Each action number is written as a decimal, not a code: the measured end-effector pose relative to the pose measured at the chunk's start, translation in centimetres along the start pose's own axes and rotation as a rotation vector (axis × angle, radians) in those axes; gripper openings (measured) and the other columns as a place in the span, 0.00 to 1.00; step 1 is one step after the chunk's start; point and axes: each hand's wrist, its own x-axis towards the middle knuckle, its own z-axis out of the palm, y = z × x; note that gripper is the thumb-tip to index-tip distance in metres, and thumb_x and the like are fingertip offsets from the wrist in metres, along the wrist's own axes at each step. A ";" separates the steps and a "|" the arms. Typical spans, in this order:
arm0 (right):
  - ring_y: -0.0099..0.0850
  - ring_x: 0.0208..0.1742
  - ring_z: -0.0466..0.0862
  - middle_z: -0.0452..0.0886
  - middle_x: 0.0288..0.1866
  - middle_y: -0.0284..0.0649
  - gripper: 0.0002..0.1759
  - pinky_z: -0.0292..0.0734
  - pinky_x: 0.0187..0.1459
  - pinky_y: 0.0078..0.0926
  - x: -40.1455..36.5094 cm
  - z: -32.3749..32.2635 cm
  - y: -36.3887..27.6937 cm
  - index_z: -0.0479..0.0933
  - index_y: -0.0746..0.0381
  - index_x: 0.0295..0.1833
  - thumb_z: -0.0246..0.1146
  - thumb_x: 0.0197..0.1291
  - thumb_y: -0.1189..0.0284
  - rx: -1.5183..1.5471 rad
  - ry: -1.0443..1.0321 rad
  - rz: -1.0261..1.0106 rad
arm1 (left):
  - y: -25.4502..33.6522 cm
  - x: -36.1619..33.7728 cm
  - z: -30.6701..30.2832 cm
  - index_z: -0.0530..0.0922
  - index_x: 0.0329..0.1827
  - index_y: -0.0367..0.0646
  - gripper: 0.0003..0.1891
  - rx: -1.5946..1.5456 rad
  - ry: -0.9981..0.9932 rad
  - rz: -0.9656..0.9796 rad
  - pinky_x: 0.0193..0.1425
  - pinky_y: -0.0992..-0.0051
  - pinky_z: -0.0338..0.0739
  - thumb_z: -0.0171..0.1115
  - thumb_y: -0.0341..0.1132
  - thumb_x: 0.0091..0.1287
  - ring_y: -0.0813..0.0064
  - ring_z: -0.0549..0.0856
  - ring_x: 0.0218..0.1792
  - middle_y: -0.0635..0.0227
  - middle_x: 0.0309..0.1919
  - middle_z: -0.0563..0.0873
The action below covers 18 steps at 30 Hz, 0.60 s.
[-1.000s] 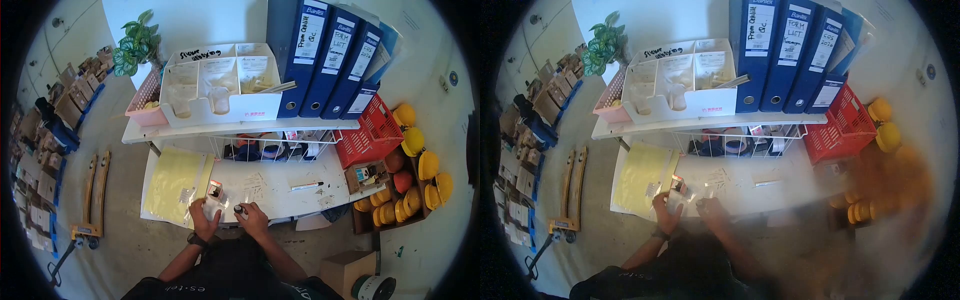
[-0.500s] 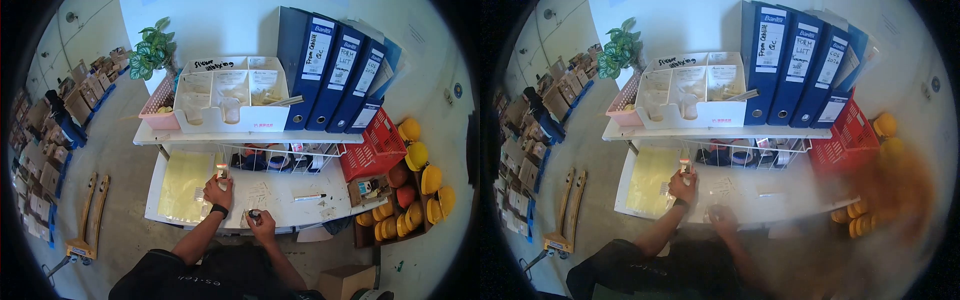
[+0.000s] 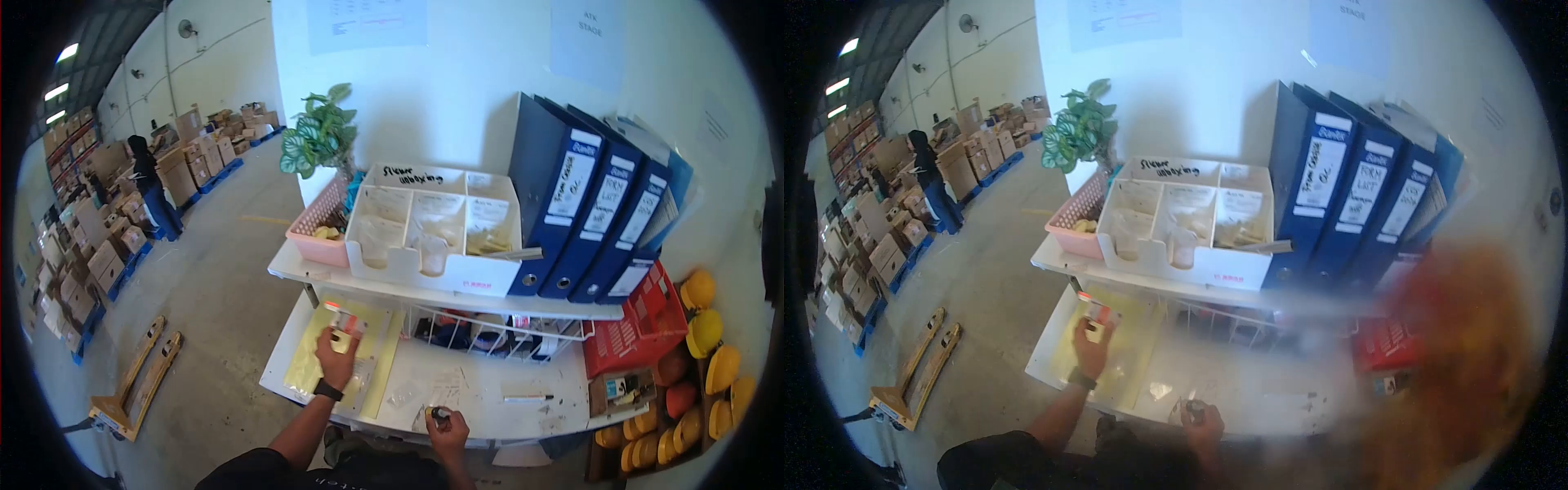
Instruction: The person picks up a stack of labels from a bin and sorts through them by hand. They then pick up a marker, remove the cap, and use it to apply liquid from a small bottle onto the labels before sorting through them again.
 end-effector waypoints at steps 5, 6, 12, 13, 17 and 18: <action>0.16 0.23 0.75 0.79 0.30 0.35 0.18 0.70 0.26 0.16 -0.3 0.6 1.0 0.82 0.69 0.45 0.77 0.51 0.73 -0.020 0.004 0.000 | 7.4 12.5 -6.2 0.74 0.62 0.39 0.32 -0.293 0.037 0.219 0.47 0.68 0.72 0.77 0.43 0.57 0.70 0.79 0.40 0.61 0.40 0.83; 0.15 0.24 0.76 0.80 0.31 0.35 0.17 0.71 0.26 0.15 -0.2 0.6 1.1 0.81 0.70 0.44 0.77 0.52 0.75 0.036 -0.010 -0.002 | 8.8 14.9 -6.6 0.74 0.64 0.41 0.33 -0.365 0.001 0.260 0.49 0.67 0.71 0.76 0.45 0.58 0.69 0.80 0.40 0.62 0.41 0.84; 0.31 0.21 0.79 0.80 0.26 0.39 0.14 0.73 0.24 0.28 0.3 0.9 -1.2 0.84 0.62 0.38 0.78 0.49 0.68 -0.054 0.120 -0.022 | 11.8 24.4 -4.7 0.76 0.63 0.49 0.34 0.413 -0.241 0.394 0.59 0.60 0.68 0.74 0.55 0.57 0.63 0.89 0.45 0.62 0.39 0.91; 0.30 0.21 0.78 0.80 0.26 0.39 0.14 0.73 0.24 0.27 0.2 1.0 -0.8 0.84 0.62 0.38 0.79 0.49 0.68 -0.035 0.139 -0.013 | 11.6 25.3 -3.6 0.76 0.62 0.51 0.35 0.497 -0.374 0.322 0.61 0.56 0.65 0.73 0.58 0.55 0.63 0.89 0.45 0.64 0.39 0.91; 0.28 0.20 0.78 0.79 0.26 0.38 0.15 0.72 0.24 0.27 -0.5 1.8 2.1 0.84 0.62 0.39 0.79 0.48 0.69 0.103 0.174 0.011 | 11.0 26.0 -1.7 0.79 0.57 0.54 0.35 0.527 -0.488 0.238 0.61 0.51 0.63 0.77 0.60 0.48 0.64 0.89 0.44 0.69 0.39 0.91; 0.22 0.22 0.77 0.79 0.28 0.36 0.16 0.72 0.25 0.21 -0.3 1.2 1.1 0.83 0.66 0.43 0.78 0.50 0.72 0.069 0.124 0.011 | 11.6 26.0 -2.2 0.83 0.49 0.54 0.28 0.545 -0.530 0.234 0.60 0.51 0.63 0.77 0.58 0.49 0.66 0.89 0.44 0.71 0.38 0.91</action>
